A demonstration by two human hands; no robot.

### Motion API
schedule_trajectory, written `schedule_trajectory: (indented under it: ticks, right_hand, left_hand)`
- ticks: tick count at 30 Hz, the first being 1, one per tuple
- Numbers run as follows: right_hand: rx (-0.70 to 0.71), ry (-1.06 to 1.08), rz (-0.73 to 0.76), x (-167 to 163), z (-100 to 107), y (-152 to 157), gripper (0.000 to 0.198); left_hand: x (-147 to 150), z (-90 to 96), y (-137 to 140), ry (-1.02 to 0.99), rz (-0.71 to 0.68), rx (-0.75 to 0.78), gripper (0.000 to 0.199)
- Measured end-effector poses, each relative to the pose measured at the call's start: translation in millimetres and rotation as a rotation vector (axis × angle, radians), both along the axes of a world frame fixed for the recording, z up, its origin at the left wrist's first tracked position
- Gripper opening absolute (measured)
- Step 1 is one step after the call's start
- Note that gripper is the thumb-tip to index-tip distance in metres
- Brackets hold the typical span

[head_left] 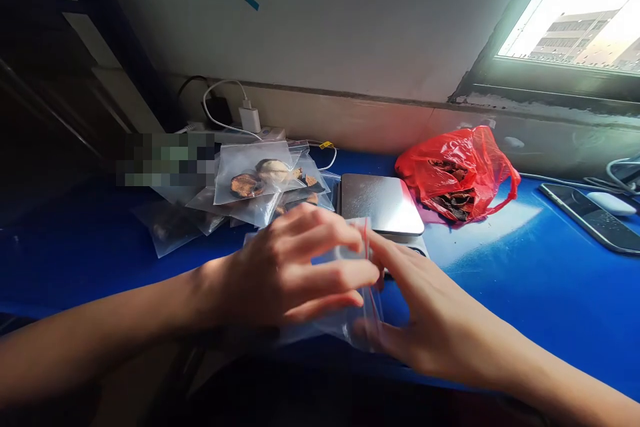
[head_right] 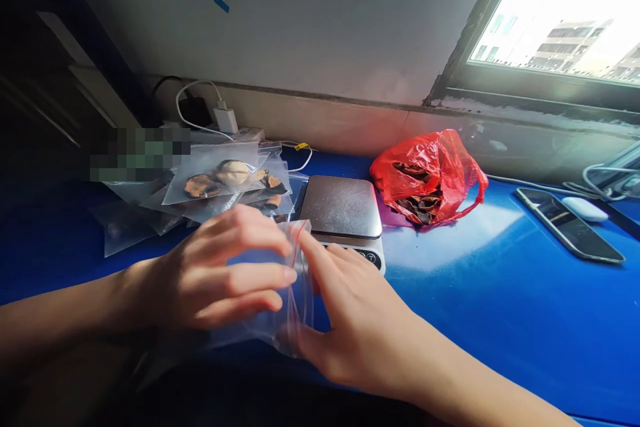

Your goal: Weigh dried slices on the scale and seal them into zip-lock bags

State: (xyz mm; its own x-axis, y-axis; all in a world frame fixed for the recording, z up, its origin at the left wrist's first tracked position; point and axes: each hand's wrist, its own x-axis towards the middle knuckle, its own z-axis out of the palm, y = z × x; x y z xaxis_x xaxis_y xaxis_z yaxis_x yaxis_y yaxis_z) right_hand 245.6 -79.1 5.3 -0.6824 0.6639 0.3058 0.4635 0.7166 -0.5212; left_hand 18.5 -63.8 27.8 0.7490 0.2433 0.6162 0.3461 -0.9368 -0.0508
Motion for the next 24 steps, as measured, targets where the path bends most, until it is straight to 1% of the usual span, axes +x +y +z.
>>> schedule_trajectory:
  ticks: [2,4,5,6,7,9,12,14,16,18,20,22,24]
  right_hand:
    - [-0.025,0.076,-0.041,0.5,1.5,-1.2,0.083]
    - [-0.058,0.129,-0.038,1.2,1.8,-2.7,0.081]
    - [-0.07,0.146,-0.029,1.7,1.3,-3.4,0.081]
    - [-0.08,0.155,-0.021,2.3,0.2,-3.9,0.081]
    - [-0.091,0.16,-0.014,3.0,-1.2,-4.1,0.08]
    - [-0.127,0.162,-0.002,4.5,-4.4,-3.3,0.079]
    - [-0.222,0.166,0.012,6.9,-6.5,-0.2,0.08]
    - [-0.288,0.183,0.014,8.6,-5.0,1.8,0.081]
    - [-0.362,0.235,0.018,10.3,-1.4,3.4,0.081]
    - [-0.43,0.321,0.025,11.6,3.4,5.3,0.07]
    - [-0.471,0.418,-0.011,12.5,8.1,8.1,0.047]
    - [-0.464,0.494,-0.097,13.5,11.4,11.8,0.029]
    - [-0.442,0.538,-0.189,15.0,13.1,15.0,0.024]
  left_hand:
    - [-2.2,-1.4,-1.2,-0.023,0.075,-0.089,0.05]
    - [-2.5,-3.1,-3.3,0.007,0.097,-0.179,0.084]
    - [-2.0,-4.1,-4.5,0.032,0.094,-0.213,0.095]
    - [-1.3,-5.2,-5.6,0.058,0.094,-0.237,0.1]
    - [-0.5,-6.4,-6.5,0.083,0.098,-0.253,0.101]
    - [0.4,-8.5,-7.0,0.127,0.121,-0.261,0.094]
    - [-0.6,-10.4,-4.8,0.172,0.155,-0.263,0.087]
    - [-2.1,-10.4,-2.9,0.178,0.165,-0.275,0.086]
    - [-3.5,-9.6,-1.4,0.17,0.171,-0.277,0.081]
    - [-5.2,-8.7,-0.4,0.149,0.161,-0.263,0.075]
    - [-7.9,-7.7,1.1,0.096,0.154,-0.263,0.074]
    - [-11.7,-6.7,3.6,0.014,0.16,-0.297,0.077]
    - [-15.5,-4.5,6.5,-0.094,0.198,-0.349,0.079]
